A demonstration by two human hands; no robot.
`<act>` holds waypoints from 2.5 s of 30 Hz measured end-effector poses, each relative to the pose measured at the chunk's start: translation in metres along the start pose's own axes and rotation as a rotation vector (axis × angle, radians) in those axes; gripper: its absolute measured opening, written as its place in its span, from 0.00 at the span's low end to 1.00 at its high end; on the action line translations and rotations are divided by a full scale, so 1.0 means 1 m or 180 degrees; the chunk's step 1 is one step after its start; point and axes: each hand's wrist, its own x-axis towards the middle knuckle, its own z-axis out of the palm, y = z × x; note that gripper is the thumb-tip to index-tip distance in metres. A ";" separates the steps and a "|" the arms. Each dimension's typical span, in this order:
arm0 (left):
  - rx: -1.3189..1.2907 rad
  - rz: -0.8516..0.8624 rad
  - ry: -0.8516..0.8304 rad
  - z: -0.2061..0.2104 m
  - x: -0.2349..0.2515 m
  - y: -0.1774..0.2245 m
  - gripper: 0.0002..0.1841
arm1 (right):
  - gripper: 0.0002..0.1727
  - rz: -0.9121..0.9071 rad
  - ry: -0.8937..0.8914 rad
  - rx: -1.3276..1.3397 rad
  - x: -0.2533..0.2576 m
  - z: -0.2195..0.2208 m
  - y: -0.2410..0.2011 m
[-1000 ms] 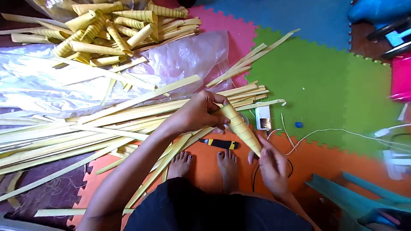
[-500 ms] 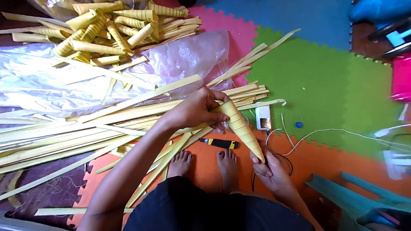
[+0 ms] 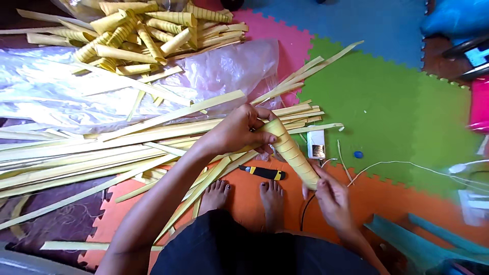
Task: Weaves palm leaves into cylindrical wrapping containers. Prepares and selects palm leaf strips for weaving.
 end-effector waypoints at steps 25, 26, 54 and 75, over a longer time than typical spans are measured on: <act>0.0569 0.2821 -0.0162 -0.043 0.021 -0.050 0.08 | 0.17 -0.0915 0.0524 -0.1386 0.054 -0.025 -0.040; 0.0695 0.2811 -0.0123 -0.035 0.022 -0.048 0.08 | 0.16 -0.1106 0.0578 -0.1428 0.061 -0.014 -0.048; -0.0877 0.0699 0.0601 -0.060 0.020 -0.101 0.08 | 0.05 0.0619 -0.0433 -0.3379 0.112 0.008 0.095; -0.0601 0.1893 -0.0238 -0.021 0.017 -0.072 0.04 | 0.04 -0.1408 0.0157 -0.0186 0.092 0.057 -0.047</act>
